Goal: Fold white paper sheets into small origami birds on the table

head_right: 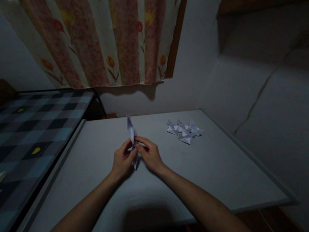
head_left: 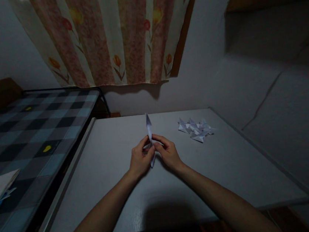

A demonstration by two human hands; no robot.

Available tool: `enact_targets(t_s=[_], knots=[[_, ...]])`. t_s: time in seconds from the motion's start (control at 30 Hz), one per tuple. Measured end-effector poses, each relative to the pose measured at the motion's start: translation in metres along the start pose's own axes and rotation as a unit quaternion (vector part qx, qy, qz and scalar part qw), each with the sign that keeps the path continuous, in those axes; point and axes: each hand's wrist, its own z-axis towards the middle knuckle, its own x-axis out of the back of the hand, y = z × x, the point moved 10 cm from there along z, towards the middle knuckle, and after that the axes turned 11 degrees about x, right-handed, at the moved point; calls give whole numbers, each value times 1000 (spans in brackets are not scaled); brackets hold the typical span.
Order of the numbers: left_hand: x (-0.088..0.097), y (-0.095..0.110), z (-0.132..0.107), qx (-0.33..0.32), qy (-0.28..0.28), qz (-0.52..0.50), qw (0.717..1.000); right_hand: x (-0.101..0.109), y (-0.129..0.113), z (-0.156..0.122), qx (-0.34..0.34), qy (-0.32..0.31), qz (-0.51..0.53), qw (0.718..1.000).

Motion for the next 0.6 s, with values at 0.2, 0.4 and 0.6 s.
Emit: enact_targets(t_s=[0.2,0.4,0.6], knots=[[-3,-6,2,12,-11,2,1000,6,2,-1,-3,24,5,1000],[1,4,0,-29,19,45,998,6,4,-2,-11,26,12,1000],[-1,3,1,-45,11,79,996,6,8,-2,-25,23,-2,999]])
